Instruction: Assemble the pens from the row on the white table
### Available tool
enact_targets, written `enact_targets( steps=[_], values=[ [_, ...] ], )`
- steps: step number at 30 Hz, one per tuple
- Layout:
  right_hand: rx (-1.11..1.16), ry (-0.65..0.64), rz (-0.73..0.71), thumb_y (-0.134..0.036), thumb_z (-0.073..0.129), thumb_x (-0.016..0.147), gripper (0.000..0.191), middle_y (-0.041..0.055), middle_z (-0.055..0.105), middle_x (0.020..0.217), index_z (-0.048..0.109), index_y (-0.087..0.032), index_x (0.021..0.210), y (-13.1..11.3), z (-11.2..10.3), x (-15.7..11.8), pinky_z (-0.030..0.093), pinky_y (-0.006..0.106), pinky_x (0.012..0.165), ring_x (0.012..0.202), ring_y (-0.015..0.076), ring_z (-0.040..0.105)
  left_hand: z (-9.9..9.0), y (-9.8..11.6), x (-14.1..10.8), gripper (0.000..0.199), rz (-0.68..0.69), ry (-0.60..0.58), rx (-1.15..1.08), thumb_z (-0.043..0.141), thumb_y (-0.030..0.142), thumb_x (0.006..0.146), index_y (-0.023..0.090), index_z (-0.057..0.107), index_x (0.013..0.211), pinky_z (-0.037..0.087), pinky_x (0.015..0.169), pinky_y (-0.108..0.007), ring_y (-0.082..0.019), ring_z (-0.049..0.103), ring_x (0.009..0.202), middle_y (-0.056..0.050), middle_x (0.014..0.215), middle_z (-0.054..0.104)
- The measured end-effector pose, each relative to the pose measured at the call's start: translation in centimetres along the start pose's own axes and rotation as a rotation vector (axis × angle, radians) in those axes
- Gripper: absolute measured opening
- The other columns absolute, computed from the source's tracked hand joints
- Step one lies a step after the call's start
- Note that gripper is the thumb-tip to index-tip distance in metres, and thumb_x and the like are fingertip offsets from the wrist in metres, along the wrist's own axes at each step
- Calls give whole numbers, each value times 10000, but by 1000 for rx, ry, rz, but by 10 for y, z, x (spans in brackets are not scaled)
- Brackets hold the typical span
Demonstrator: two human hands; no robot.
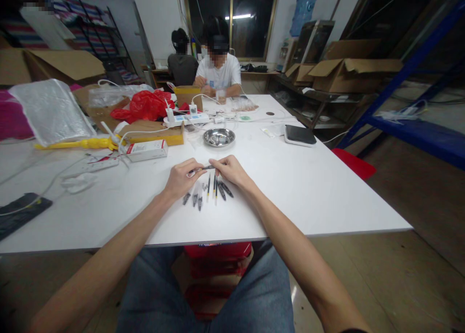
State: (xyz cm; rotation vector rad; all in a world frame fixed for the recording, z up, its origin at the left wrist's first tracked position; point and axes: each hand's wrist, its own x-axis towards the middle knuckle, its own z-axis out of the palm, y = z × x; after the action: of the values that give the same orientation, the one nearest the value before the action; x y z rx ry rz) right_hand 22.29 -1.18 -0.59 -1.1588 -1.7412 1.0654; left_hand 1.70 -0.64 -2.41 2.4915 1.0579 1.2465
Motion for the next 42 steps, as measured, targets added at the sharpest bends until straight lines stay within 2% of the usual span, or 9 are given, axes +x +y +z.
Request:
enact_targets(
  steps=[4,11,17,25,28,30,35,39,42],
  values=[
    [73,-35,-128,-506,708,811,417,-18,576,609,704,-108,934,-4,-3,0,331,227,509,520,88,454,-4,-4,1,164,-36,49,-13,653,330,930,181,691,875,452,687,-261,-141,604,741,-25,806,642],
    [12,70,-40,-666,520,892,589,-66,320,407,577,-156,603,4,5,3,192,248,449,417,73,260,-4,1,0,229,-24,77,25,622,380,947,183,697,860,445,677,-272,-132,570,686,-27,802,654],
    [69,61,-132,-614,706,750,506,-10,563,656,682,-122,866,7,-4,7,332,243,536,582,109,450,-5,-4,2,173,-82,28,120,634,337,942,193,724,912,431,796,-342,-186,616,814,-32,828,704],
    [-33,116,-73,-701,572,839,592,-59,311,507,530,-168,585,7,1,3,181,273,500,504,83,242,-8,-4,2,177,25,25,225,648,319,935,210,725,818,407,828,-400,-224,582,907,-37,793,721],
    [-16,129,0,-735,556,838,637,-64,269,471,454,-187,532,12,4,5,162,279,488,475,80,216,-8,-3,0,199,76,-5,293,615,329,957,217,734,844,405,845,-415,-236,570,940,-46,813,723],
    [-3,124,19,-732,556,842,632,-57,311,465,517,-174,549,16,1,8,182,275,486,469,84,242,-8,-4,0,199,89,-27,314,606,332,961,218,746,877,406,860,-424,-242,561,961,-54,833,722],
    [-112,114,-136,-494,673,837,368,34,656,737,728,-131,804,27,-13,15,386,282,663,678,150,512,-8,-11,-1,196,22,-68,263,608,329,959,230,763,1028,417,836,-401,-234,542,956,-54,880,708],
    [-422,120,-219,-239,712,810,94,69,686,882,749,-153,819,33,-18,14,392,340,842,858,201,551,-8,-17,-3,161,-17,-124,254,648,289,919,242,781,995,428,823,-389,-233,529,965,-57,929,683],
    [-594,133,-232,-187,708,824,51,81,656,909,755,-167,829,39,-17,14,381,358,866,914,226,531,-6,-23,-4,145,-26,-164,251,658,266,899,238,789,955,440,809,-389,-234,530,949,-58,920,683]
  ],
)
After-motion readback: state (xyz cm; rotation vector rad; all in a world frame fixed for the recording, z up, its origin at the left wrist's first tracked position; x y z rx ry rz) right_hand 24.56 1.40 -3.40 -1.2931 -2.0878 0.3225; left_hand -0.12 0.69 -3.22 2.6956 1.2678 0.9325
